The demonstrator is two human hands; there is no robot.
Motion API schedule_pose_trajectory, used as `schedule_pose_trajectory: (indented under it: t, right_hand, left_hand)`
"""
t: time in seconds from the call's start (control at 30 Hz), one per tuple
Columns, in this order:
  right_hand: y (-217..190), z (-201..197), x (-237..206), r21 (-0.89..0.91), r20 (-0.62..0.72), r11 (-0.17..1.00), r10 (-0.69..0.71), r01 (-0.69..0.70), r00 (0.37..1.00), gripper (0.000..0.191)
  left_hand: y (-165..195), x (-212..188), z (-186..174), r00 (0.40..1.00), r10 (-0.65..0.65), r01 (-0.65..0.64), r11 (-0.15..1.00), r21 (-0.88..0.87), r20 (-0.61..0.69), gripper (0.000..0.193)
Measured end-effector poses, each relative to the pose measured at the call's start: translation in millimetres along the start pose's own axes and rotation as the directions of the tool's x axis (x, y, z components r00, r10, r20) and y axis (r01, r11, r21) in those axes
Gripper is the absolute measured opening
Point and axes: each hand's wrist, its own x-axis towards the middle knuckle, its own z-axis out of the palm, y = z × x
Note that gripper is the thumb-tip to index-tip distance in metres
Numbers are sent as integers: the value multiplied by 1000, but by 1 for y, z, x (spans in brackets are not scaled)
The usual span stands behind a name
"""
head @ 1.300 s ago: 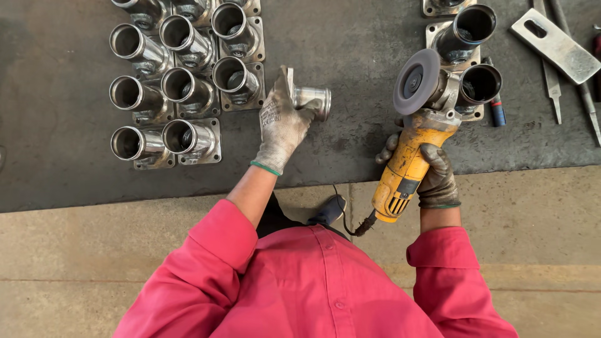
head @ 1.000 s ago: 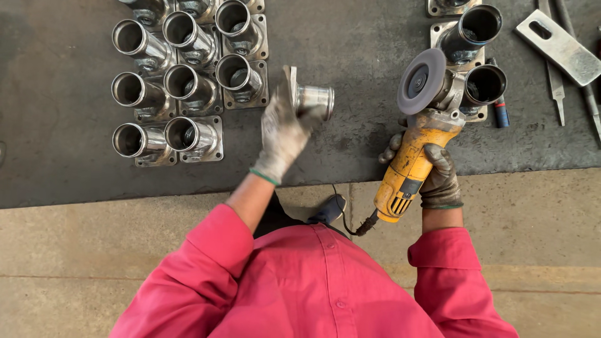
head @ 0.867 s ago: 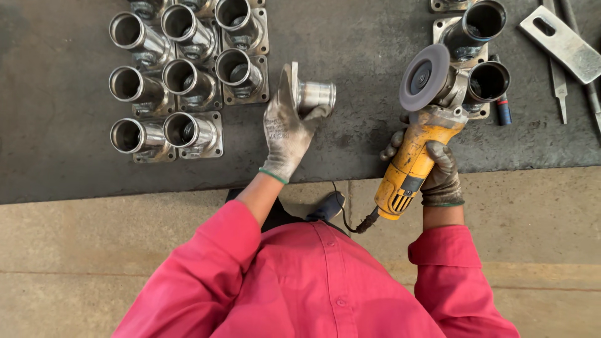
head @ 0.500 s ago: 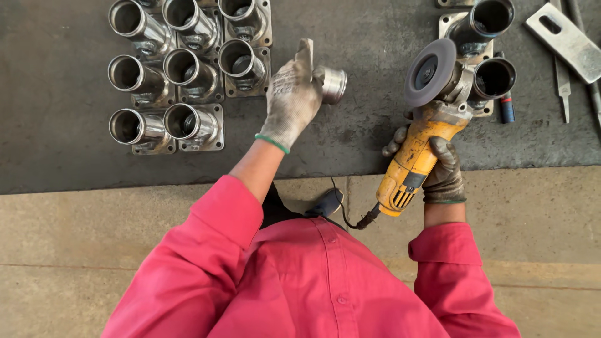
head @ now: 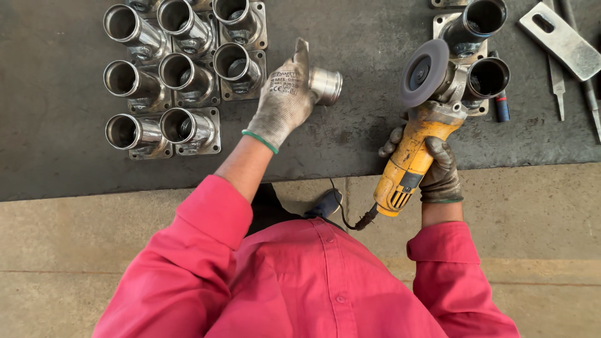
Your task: The person picks up a metal flanged pipe fitting from the workbench, holds it steady with one hand, and grinds its edges and surfaces with an angle grinder, producing sparks. They rotate the fitting to grind different sides, then set it down and pick up the next fitting to repeat the process.
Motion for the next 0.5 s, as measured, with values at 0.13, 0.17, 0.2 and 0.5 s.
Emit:
schedule_pose_trajectory:
  t: [0.13,0.17,0.2,0.5]
  right_hand:
    - [-2,-1,-1,-22,2,999,-24,24,1000,74]
    - [-3,-2,-1,-10,3,1000,-26,26,1000,72]
    - [-3,-3,-1,4,0,1000,-22,22,1000,70]
    - [-8,0,1,4,-3,1000,-16,16,1000,71]
  left_hand:
    - [-20,-15,6,932,265,-330,904,-272,-247,80]
    - [-25,-21,5,968,178,-233,898,-374,-177,67]
    - [-30,-27,5,992,89,-122,876,-467,-92,57]
    - [-35,-20,-6,987,68,141,57,-988,145,26]
